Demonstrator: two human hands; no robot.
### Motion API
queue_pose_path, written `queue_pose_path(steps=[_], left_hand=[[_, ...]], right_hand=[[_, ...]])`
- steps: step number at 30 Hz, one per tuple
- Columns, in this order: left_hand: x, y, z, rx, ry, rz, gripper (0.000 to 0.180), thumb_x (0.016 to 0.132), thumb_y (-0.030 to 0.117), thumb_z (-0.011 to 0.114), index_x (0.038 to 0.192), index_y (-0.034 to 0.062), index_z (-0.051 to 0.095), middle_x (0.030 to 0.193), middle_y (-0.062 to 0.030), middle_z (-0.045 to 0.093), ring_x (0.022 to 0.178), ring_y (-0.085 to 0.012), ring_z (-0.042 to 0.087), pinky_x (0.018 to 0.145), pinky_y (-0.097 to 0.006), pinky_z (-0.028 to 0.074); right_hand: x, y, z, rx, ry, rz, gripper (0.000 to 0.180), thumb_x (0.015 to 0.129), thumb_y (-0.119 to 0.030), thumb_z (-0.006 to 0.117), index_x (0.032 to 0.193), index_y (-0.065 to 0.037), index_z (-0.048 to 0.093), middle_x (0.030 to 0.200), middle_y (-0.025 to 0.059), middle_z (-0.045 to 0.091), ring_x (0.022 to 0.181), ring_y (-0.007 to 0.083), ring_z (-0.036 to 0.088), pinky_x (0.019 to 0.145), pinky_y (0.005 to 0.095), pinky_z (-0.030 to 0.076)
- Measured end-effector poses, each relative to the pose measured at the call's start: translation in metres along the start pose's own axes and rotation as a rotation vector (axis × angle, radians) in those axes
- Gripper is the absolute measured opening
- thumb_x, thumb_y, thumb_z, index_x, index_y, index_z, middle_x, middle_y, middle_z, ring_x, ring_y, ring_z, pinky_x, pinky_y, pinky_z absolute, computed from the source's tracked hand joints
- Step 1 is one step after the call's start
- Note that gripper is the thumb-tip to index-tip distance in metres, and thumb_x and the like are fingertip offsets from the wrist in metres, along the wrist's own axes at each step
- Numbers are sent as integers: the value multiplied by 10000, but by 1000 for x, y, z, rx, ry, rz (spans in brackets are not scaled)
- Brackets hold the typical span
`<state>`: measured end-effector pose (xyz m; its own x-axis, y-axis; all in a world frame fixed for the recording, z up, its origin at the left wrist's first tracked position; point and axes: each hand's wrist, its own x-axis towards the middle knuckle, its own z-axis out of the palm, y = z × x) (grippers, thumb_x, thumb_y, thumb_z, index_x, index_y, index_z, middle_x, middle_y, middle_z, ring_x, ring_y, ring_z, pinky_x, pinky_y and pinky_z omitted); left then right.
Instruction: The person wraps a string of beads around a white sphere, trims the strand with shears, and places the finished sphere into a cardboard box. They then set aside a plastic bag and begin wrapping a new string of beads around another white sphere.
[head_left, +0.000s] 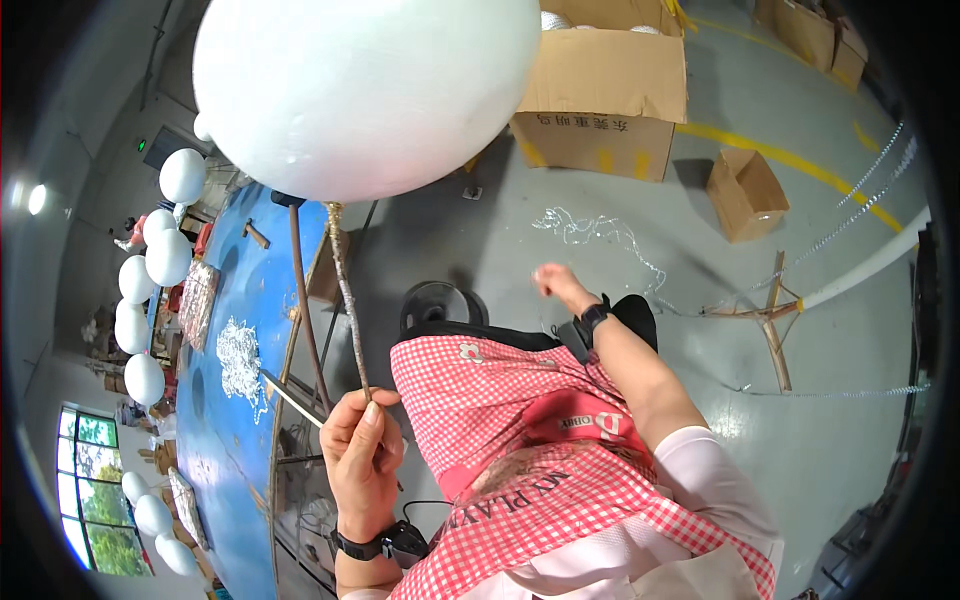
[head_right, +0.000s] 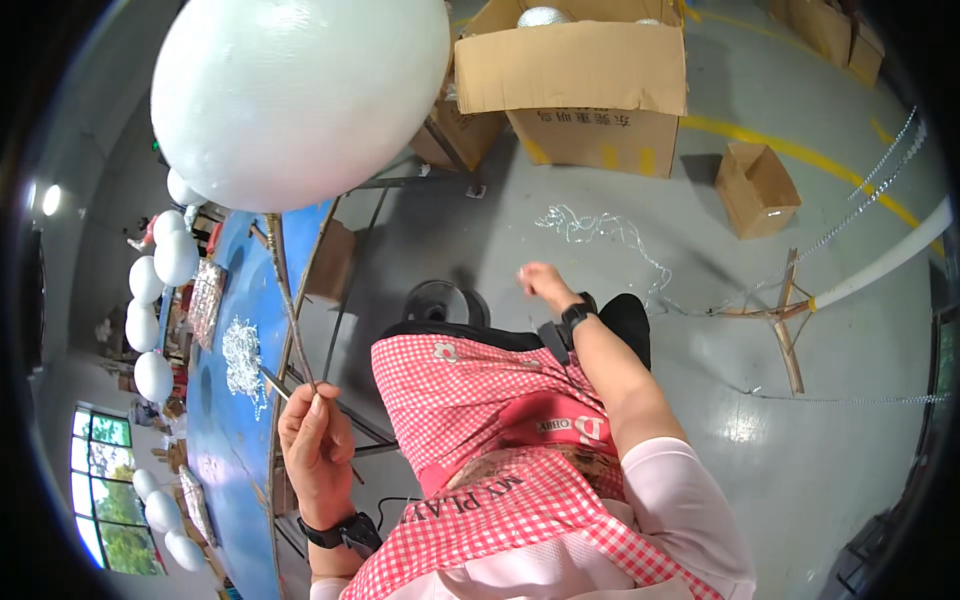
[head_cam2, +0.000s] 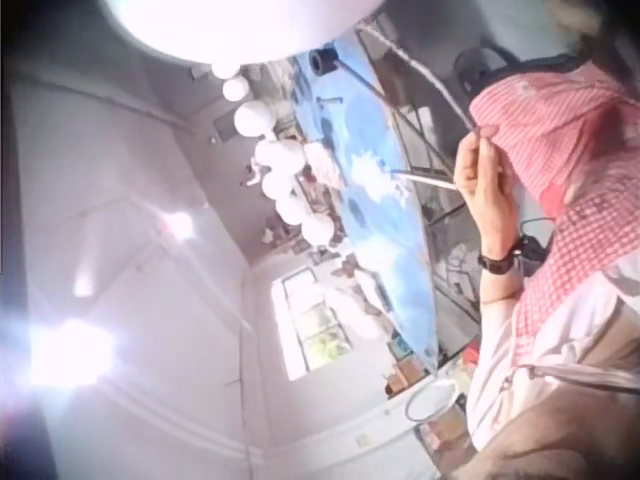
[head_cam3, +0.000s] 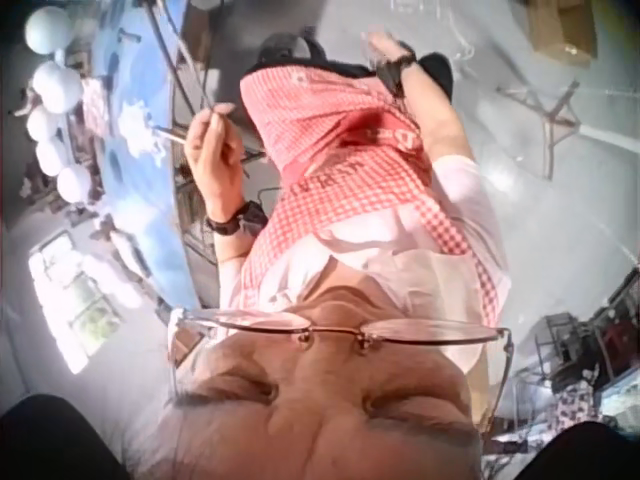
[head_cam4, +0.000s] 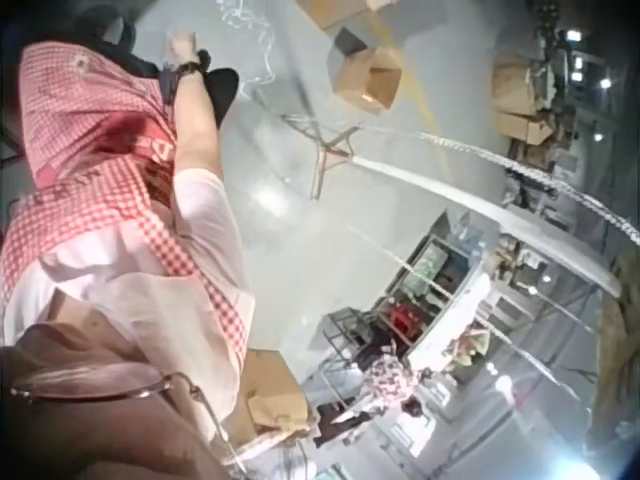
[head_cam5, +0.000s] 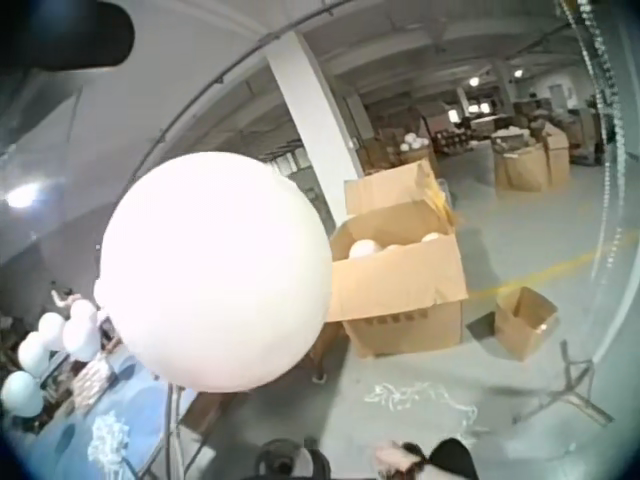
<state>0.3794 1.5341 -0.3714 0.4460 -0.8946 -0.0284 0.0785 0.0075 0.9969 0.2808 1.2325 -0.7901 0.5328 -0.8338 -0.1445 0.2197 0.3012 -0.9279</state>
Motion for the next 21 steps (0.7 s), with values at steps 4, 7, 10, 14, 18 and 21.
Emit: queue_pose_path(steps=[4,7,10,14,18,21], left_hand=[[-5,-3,-11,-18,-48,-33,170,949,140,495,1000,0,575,525,59,364,406,-25,260,369,-191,180],[0,-10,-6,-35,-28,-93,189,948,140,506,1021,-14,588,543,74,375,420,-19,257,402,-201,166],[18,-21,-13,-121,-131,-84,163,963,148,487,961,6,567,558,92,357,432,-10,255,409,-196,168],[52,-32,7,-340,-305,-21,138,983,164,447,928,60,519,727,19,507,543,-25,373,415,-169,225],[82,-45,54,-256,-258,70,182,989,242,442,933,78,497,1235,-95,526,830,-95,589,400,-174,381],[90,-60,62,-326,-466,-18,199,992,285,433,936,98,476,1066,-76,599,601,-110,586,356,-179,322]], right_hand=[[-8,-130,19,311,119,-154,132,912,-173,540,938,-68,616,638,-1,565,512,52,461,487,210,371],[-40,-212,13,-114,29,-118,152,912,-160,524,956,-47,616,638,1,564,518,48,468,483,209,363],[-85,-270,41,-359,-170,-99,161,926,-179,526,973,-56,619,593,-16,535,479,33,427,438,184,298],[-150,-332,86,-590,-280,-106,157,928,-163,524,966,-46,621,606,-20,545,490,20,412,440,191,302],[-193,-334,118,-462,-353,-269,157,925,-156,531,963,-31,618,606,-27,544,487,18,411,431,192,302],[-228,-367,139,-507,-327,-233,152,931,-143,521,982,-30,610,649,-11,561,522,56,477,497,205,363]])
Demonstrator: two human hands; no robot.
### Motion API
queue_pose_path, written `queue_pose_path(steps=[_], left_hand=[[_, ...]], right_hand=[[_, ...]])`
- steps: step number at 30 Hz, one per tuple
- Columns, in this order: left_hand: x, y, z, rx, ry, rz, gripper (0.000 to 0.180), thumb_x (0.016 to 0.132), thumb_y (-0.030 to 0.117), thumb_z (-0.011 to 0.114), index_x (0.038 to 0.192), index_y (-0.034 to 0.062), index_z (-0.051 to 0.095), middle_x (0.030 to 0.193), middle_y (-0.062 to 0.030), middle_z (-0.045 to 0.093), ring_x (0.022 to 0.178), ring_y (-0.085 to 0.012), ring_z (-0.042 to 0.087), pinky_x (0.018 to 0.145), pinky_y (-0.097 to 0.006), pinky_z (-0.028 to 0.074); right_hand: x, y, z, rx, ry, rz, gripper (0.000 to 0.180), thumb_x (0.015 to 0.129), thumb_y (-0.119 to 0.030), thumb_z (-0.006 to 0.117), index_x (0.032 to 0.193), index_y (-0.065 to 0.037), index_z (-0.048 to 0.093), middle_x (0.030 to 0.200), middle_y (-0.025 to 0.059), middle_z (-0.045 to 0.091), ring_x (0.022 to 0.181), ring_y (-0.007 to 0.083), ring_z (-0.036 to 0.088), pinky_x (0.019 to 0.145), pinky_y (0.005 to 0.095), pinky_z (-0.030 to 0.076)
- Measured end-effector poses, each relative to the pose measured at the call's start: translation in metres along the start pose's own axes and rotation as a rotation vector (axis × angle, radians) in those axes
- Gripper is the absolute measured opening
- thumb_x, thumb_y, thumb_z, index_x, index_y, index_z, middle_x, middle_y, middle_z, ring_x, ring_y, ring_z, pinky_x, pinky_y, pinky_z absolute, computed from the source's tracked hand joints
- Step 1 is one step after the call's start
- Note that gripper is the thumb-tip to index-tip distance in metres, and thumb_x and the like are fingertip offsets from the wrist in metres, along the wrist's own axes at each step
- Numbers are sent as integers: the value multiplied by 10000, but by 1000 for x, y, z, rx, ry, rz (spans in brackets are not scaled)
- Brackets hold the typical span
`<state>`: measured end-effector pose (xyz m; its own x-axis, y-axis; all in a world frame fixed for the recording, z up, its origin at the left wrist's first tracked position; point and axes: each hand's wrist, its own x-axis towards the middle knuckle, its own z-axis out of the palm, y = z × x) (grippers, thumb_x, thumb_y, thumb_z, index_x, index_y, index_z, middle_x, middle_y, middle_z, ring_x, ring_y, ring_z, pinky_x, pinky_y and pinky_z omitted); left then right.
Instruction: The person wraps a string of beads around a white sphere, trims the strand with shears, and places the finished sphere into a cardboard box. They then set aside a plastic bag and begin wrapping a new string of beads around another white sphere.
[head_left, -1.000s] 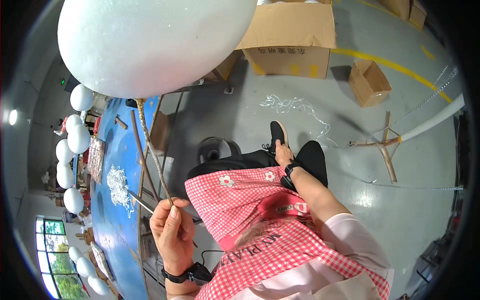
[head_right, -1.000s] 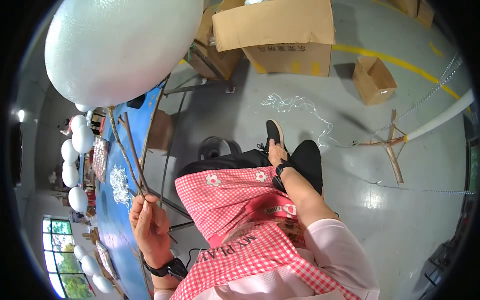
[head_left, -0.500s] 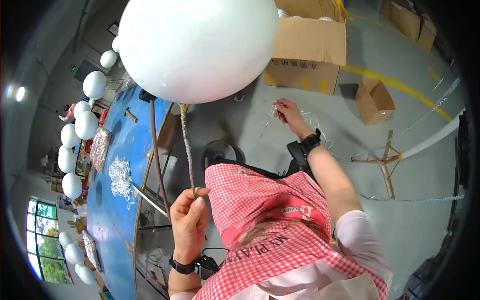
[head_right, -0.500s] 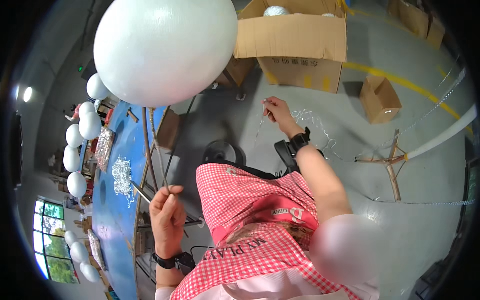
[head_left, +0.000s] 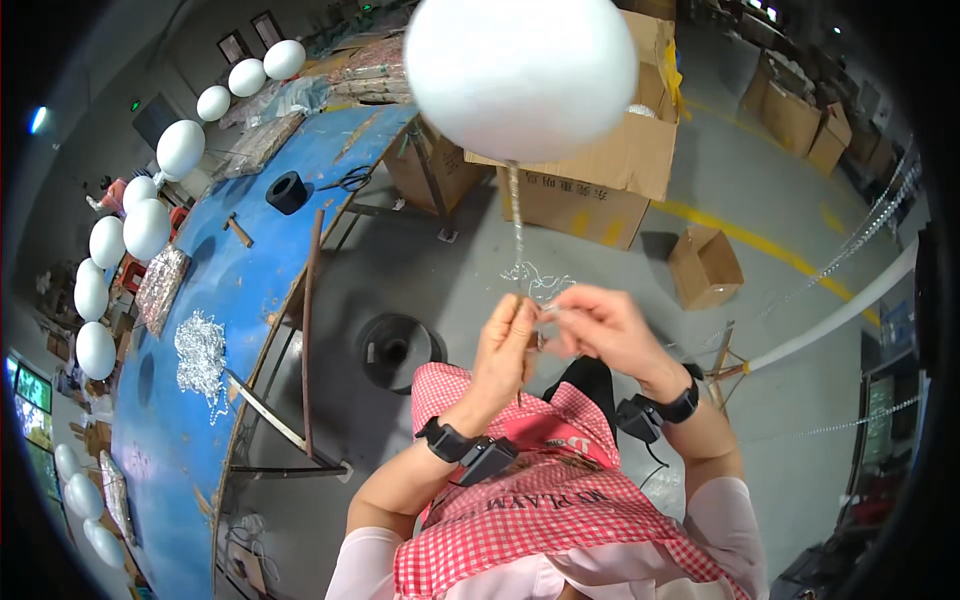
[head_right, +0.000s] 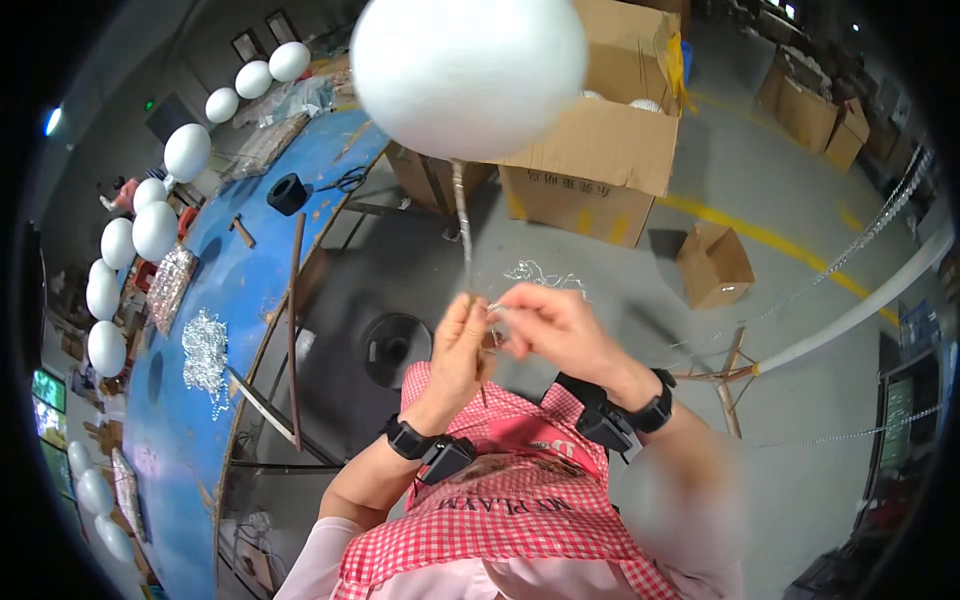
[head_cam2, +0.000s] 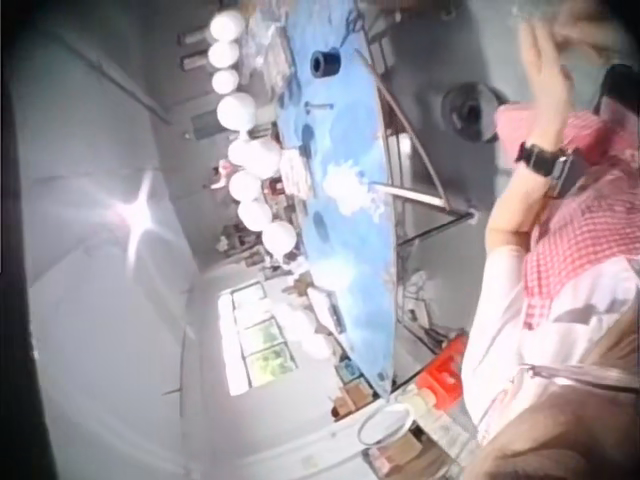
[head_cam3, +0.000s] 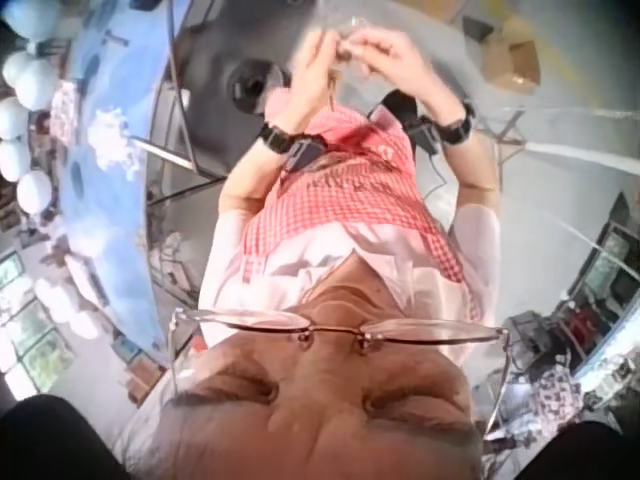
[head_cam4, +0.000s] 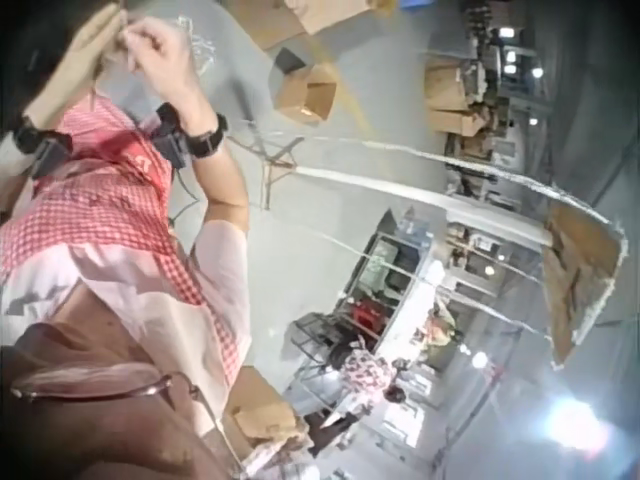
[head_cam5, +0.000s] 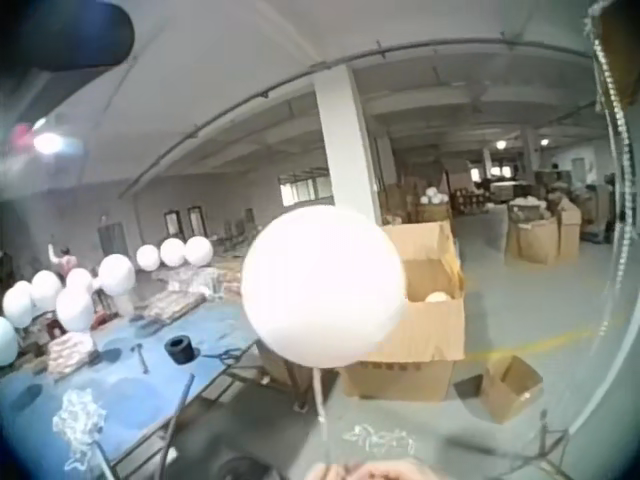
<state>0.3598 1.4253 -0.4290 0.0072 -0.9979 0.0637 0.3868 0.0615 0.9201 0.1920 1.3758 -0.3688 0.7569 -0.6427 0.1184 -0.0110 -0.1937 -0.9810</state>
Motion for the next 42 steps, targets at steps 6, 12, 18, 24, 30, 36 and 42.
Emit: queue_pose_path(steps=[6,12,18,24,30,36,42], left_hand=[[-8,-6,-13,-29,-39,-13,237,992,329,424,915,108,466,931,-72,590,513,-74,509,378,-162,244],[2,4,-45,-23,-38,-94,252,987,346,434,897,119,497,903,-19,610,518,-38,485,399,-156,277],[7,12,-86,-9,30,-56,244,991,342,424,923,111,460,926,-74,589,522,-50,485,370,-143,230],[11,27,-92,-22,131,-72,271,982,360,444,881,110,470,865,-52,608,505,-45,505,391,-153,293],[16,27,-100,-55,60,-85,255,978,346,454,908,101,448,855,-87,602,528,-83,573,341,-143,236],[22,33,-105,23,120,-61,238,980,329,461,906,105,494,807,-19,592,527,-33,477,430,-152,322],[23,22,-82,22,77,-91,227,980,317,465,914,103,495,784,-3,573,549,-31,464,447,-157,342]], right_hand=[[-55,-54,-47,458,510,-713,173,963,-157,490,1068,-29,538,637,-40,419,468,47,327,398,196,258],[-184,-68,-157,362,1147,-998,197,964,-154,477,1074,4,518,851,35,541,569,81,370,529,213,326],[-218,-44,-122,-59,1862,-860,250,972,-198,457,1065,14,552,1198,115,584,680,123,477,594,223,363],[-292,92,-121,-513,2067,-173,277,984,-240,416,1039,3,536,1089,86,650,634,61,502,446,158,317],[-331,208,-120,-488,2139,180,254,969,-230,409,1074,-23,512,1021,76,647,666,115,534,449,212,368],[-425,326,-89,-160,1217,1059,298,871,-267,515,660,-73,598,541,42,544,425,167,503,358,322,387],[-110,241,-40,-445,476,487,194,883,-172,568,963,-11,641,886,122,665,779,198,623,729,299,490]])
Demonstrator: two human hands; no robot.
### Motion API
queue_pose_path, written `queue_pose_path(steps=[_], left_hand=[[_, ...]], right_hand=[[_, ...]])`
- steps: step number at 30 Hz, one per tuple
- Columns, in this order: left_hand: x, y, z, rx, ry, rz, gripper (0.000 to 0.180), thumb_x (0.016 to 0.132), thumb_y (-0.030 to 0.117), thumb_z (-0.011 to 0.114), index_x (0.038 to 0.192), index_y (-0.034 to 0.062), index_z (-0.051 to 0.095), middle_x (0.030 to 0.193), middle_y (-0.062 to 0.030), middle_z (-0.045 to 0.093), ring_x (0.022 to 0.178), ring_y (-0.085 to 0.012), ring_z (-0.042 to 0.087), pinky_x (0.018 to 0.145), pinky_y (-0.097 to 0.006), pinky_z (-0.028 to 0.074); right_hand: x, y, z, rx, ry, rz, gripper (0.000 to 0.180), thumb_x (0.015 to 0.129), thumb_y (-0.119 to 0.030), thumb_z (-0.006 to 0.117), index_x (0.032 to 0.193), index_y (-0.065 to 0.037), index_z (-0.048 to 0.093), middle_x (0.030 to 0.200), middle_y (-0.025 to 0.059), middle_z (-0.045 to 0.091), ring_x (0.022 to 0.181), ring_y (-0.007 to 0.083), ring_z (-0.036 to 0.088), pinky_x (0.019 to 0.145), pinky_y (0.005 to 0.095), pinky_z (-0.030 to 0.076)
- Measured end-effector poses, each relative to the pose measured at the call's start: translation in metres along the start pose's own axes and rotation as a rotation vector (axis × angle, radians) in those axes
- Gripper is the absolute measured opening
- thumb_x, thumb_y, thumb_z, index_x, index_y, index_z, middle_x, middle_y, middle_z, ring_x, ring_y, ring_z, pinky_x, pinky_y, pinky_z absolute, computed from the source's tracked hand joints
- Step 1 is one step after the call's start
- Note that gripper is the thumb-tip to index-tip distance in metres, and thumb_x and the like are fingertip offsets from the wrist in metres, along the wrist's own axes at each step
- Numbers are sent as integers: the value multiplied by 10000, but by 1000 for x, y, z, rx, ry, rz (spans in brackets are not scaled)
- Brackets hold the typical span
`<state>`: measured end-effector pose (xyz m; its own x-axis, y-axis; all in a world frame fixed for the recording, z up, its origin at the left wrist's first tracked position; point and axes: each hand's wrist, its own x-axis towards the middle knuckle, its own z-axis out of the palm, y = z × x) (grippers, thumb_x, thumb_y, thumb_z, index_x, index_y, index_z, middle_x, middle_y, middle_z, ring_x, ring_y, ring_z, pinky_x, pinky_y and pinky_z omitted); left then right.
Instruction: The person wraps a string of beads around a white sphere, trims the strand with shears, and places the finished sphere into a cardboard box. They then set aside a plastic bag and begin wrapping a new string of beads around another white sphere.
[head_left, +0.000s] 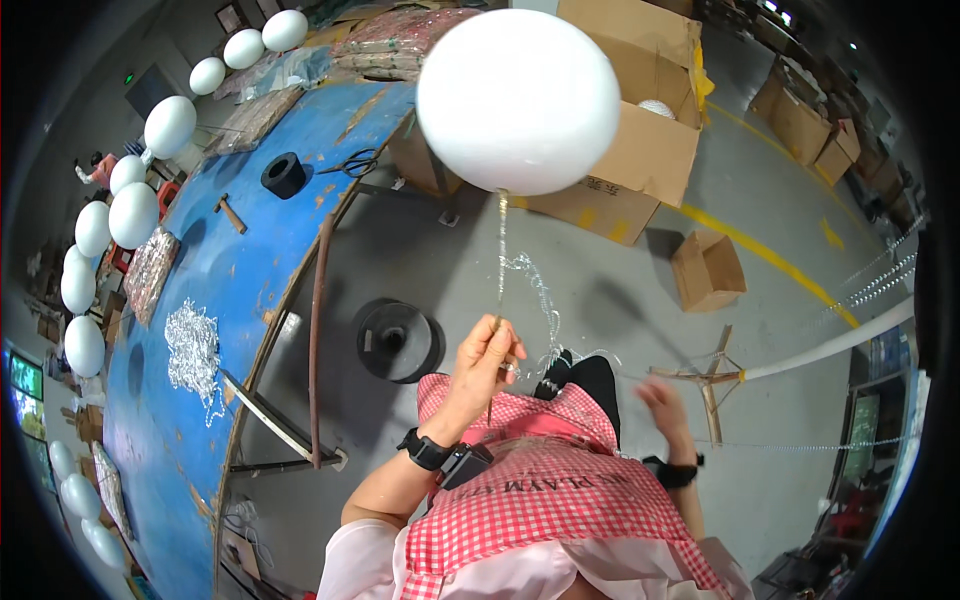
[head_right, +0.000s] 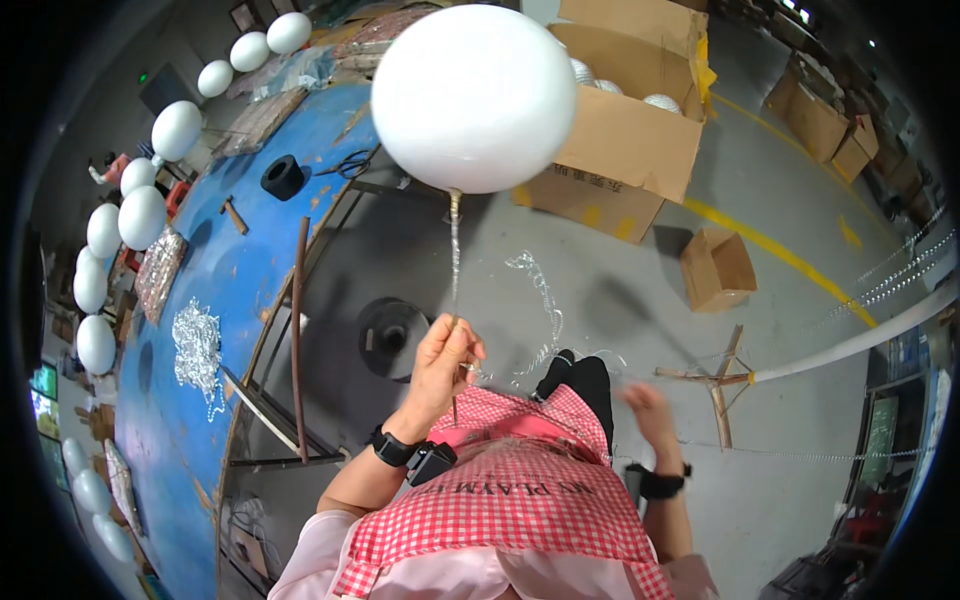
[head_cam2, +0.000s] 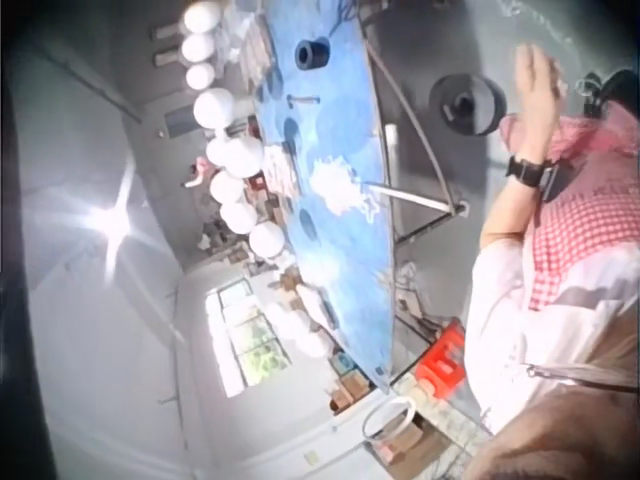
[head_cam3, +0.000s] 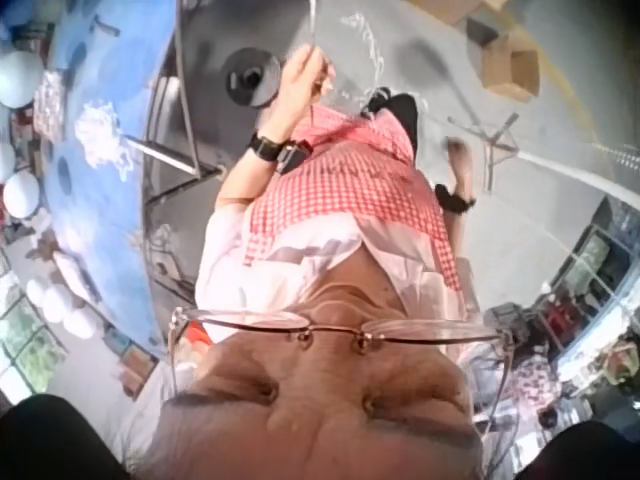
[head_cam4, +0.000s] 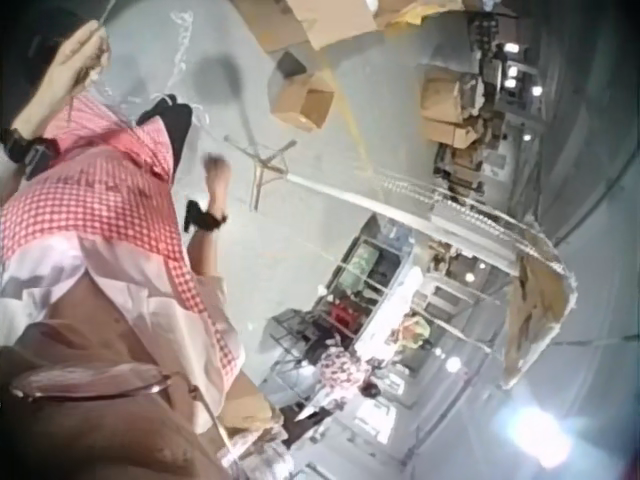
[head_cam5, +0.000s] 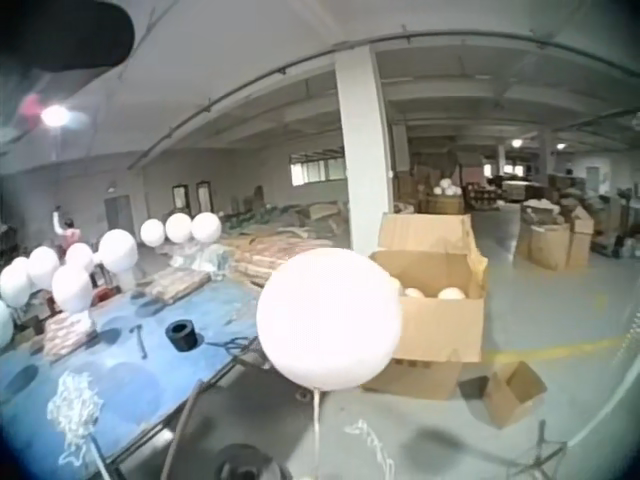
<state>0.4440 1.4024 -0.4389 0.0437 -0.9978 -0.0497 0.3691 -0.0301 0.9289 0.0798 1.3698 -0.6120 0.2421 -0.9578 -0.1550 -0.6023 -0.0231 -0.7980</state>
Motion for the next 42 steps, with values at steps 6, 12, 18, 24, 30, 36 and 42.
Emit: queue_pose_path(steps=[6,12,18,24,30,36,42], left_hand=[[-7,-7,18,79,-131,-38,224,982,308,459,943,91,497,823,-13,582,580,-32,477,462,-142,322],[-9,-5,3,-3,-138,-78,243,988,318,443,925,87,488,898,-38,565,551,-50,460,400,-156,261],[-3,-7,-8,-52,-63,-95,243,985,327,449,916,97,487,896,-33,552,532,-37,421,393,-150,242],[-2,0,-8,-49,-38,-22,215,982,308,462,918,104,482,723,-11,531,477,-45,400,384,-166,239],[-9,-3,-2,10,-32,-17,208,991,275,445,922,86,498,678,18,500,492,-35,391,418,-173,272],[-18,-16,15,10,-87,-12,198,994,246,443,957,64,512,648,42,450,508,-25,350,459,-168,272],[-27,-1,19,208,-61,28,354,1001,188,403,1315,25,384,610,49,401,512,-28,358,513,-193,349]], right_hand=[[10,-247,25,405,-592,-102,217,915,-164,573,1043,10,575,663,-15,571,622,62,522,585,239,433],[20,-229,-14,922,-231,-126,139,922,-118,527,848,-32,608,575,5,518,473,31,408,425,181,270],[12,-193,-34,1015,10,-176,202,942,-162,479,809,-33,559,649,80,602,481,113,497,455,220,387],[-5,-144,-32,902,22,-5,215,918,-223,520,784,-59,553,666,70,623,501,108,520,471,223,396],[10,-119,-10,440,-251,-80,264,869,-219,612,1030,-13,575,893,108,656,764,153,616,658,255,486],[23,-236,44,513,-638,-460,552,877,-148,600,1357,-18,360,1074,123,614,1001,202,593,788,323,493],[22,-259,22,48,-675,-402,376,909,-206,536,1246,-47,492,684,104,621,647,185,605,603,329,458]])
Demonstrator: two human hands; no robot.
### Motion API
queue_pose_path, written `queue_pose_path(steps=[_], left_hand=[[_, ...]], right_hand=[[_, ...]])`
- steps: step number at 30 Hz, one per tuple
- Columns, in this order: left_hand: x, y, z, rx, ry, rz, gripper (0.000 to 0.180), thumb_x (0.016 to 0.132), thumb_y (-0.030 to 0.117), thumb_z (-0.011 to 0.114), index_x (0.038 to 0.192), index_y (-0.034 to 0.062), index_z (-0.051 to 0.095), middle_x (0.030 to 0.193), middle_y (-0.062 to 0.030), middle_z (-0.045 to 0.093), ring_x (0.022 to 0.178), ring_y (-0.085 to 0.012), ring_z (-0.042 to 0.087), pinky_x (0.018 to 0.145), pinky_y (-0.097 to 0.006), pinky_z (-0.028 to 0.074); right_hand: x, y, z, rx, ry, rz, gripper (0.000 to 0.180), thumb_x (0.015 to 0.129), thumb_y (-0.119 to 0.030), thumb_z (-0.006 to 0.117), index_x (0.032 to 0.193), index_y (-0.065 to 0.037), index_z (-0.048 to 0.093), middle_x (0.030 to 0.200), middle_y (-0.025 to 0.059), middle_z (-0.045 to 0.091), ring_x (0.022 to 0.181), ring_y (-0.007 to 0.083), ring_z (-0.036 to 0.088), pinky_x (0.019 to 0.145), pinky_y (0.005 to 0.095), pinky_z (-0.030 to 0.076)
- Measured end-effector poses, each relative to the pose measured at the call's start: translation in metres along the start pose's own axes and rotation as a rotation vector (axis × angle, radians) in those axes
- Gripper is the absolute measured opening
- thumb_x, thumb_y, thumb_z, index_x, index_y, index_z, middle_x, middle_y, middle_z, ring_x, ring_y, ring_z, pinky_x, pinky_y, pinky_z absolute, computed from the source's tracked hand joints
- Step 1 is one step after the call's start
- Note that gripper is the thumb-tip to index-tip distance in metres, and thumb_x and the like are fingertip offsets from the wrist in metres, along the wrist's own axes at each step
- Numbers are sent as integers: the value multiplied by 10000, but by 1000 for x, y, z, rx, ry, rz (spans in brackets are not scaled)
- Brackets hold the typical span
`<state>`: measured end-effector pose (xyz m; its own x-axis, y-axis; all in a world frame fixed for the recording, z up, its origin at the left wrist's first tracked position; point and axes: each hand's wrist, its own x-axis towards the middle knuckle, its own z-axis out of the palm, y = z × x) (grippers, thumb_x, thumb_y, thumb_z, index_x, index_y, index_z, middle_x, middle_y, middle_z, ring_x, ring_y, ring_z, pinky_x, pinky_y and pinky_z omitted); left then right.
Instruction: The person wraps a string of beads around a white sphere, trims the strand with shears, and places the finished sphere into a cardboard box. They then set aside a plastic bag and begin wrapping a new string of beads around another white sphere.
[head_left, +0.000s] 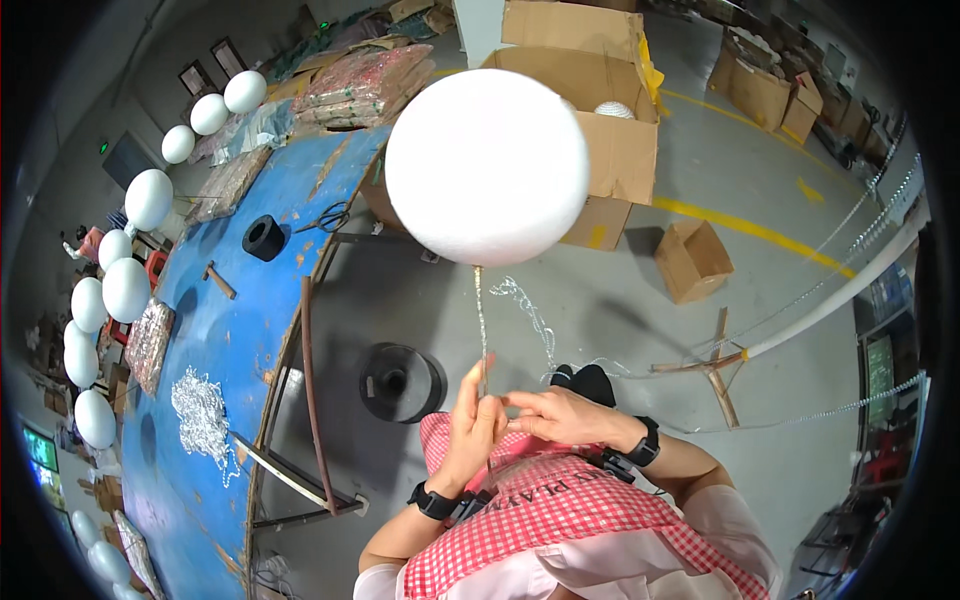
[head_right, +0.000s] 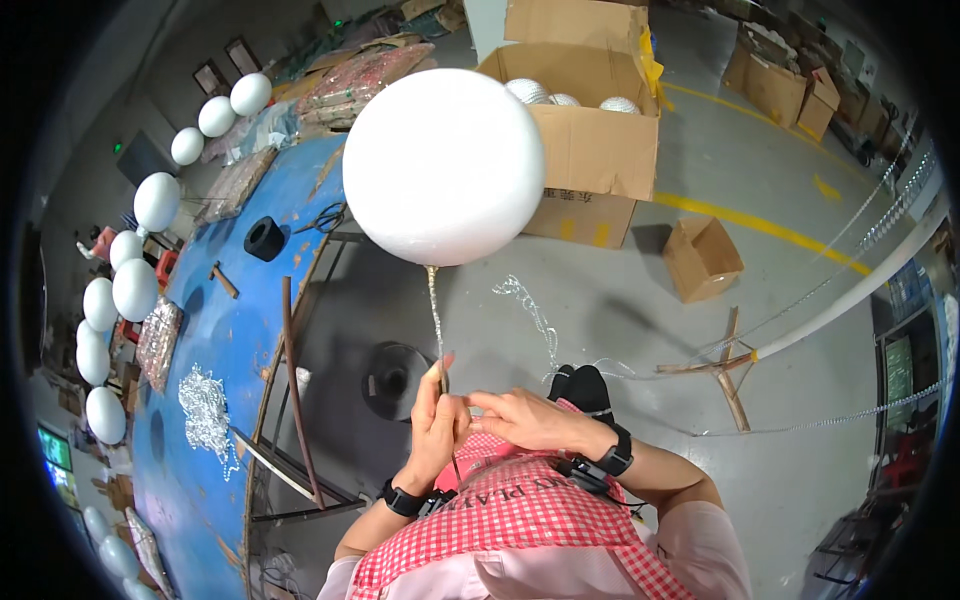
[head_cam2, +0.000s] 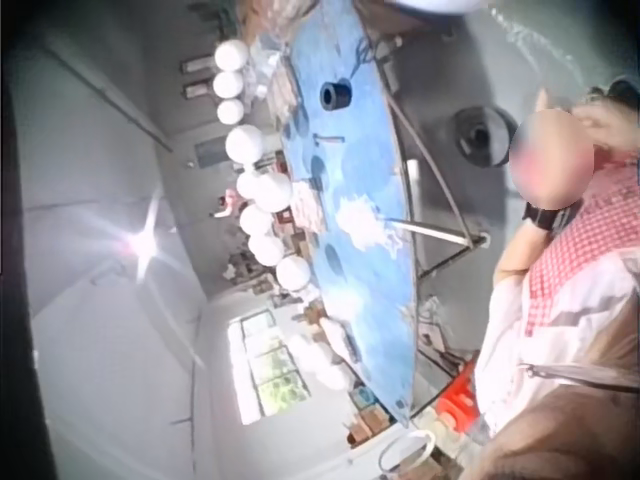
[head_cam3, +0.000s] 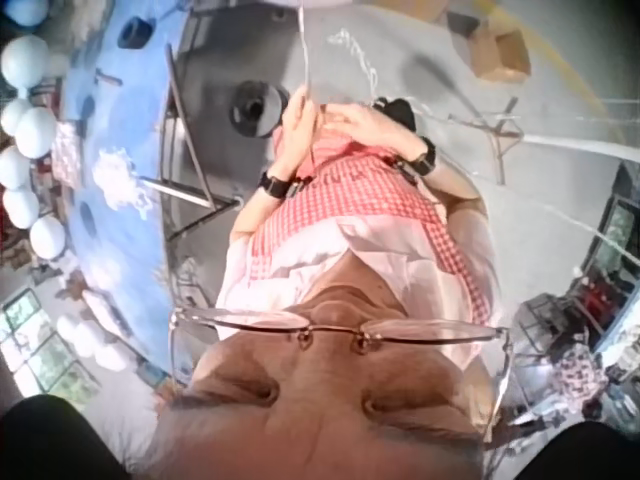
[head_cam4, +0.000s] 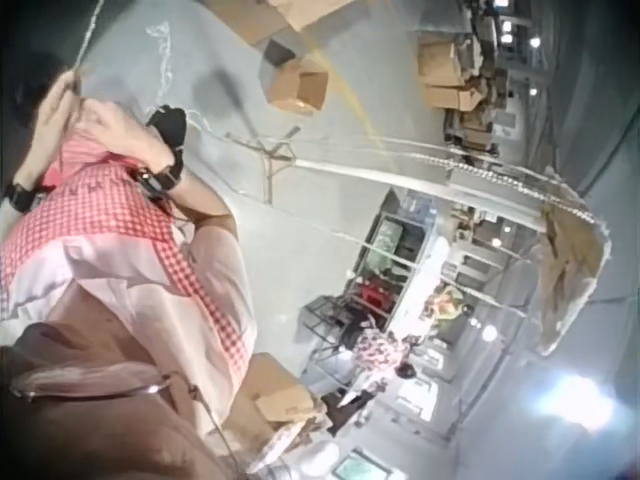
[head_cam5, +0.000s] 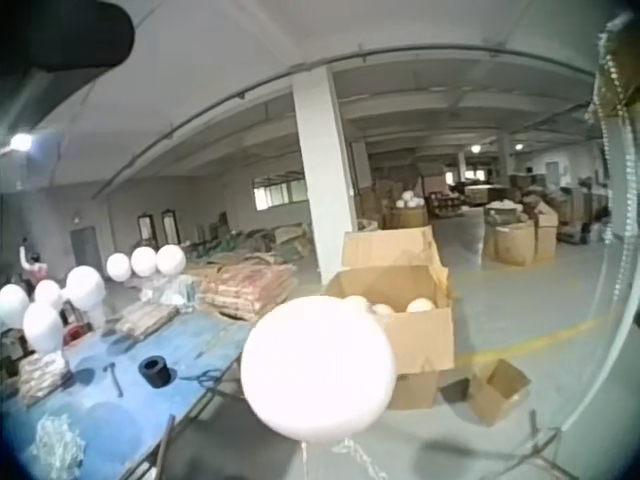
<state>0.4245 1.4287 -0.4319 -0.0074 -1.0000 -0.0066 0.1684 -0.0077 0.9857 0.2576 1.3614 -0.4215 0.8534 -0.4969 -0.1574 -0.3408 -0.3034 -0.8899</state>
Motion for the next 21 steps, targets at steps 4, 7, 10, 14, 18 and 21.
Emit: queue_pose_path(steps=[4,7,10,14,18,21], left_hand=[[4,-5,-4,14,22,83,424,1000,200,399,1376,35,293,756,-21,552,701,-101,563,633,-221,481],[11,-15,-7,-208,49,63,403,994,248,422,1344,70,328,1101,-82,516,1107,-187,513,723,-301,526],[19,-14,-13,-272,3,22,331,991,247,433,1302,151,374,1072,-41,537,1042,-167,534,730,-299,479],[29,-26,-23,-306,-59,49,304,976,187,470,1266,127,401,1058,-57,539,984,-155,550,734,-269,462],[37,-34,-28,-325,-33,-97,189,930,103,521,1118,95,501,954,-30,570,799,-112,534,679,-237,405],[42,-35,-26,-313,18,-7,177,950,120,496,1121,76,515,874,1,553,608,-63,429,546,-204,329]], right_hand=[[-8,0,-13,216,148,-23,260,918,-204,509,1093,-26,580,624,95,601,539,176,557,546,336,443],[-22,17,-30,320,28,178,218,946,-155,485,1028,-1,616,665,53,629,566,79,541,536,224,430],[-32,29,-28,715,172,50,198,946,-134,501,984,22,617,622,15,601,527,63,499,513,191,403],[-41,46,-38,964,197,21,174,934,-136,544,979,11,624,698,24,625,505,39,434,508,177,383],[-44,33,-37,924,306,44,141,920,-126,571,956,-1,625,612,-30,523,482,23,355,447,170,270],[-42,34,-41,1028,306,31,135,918,-132,575,956,-9,614,636,-9,562,487,25,374,449,174,295]])
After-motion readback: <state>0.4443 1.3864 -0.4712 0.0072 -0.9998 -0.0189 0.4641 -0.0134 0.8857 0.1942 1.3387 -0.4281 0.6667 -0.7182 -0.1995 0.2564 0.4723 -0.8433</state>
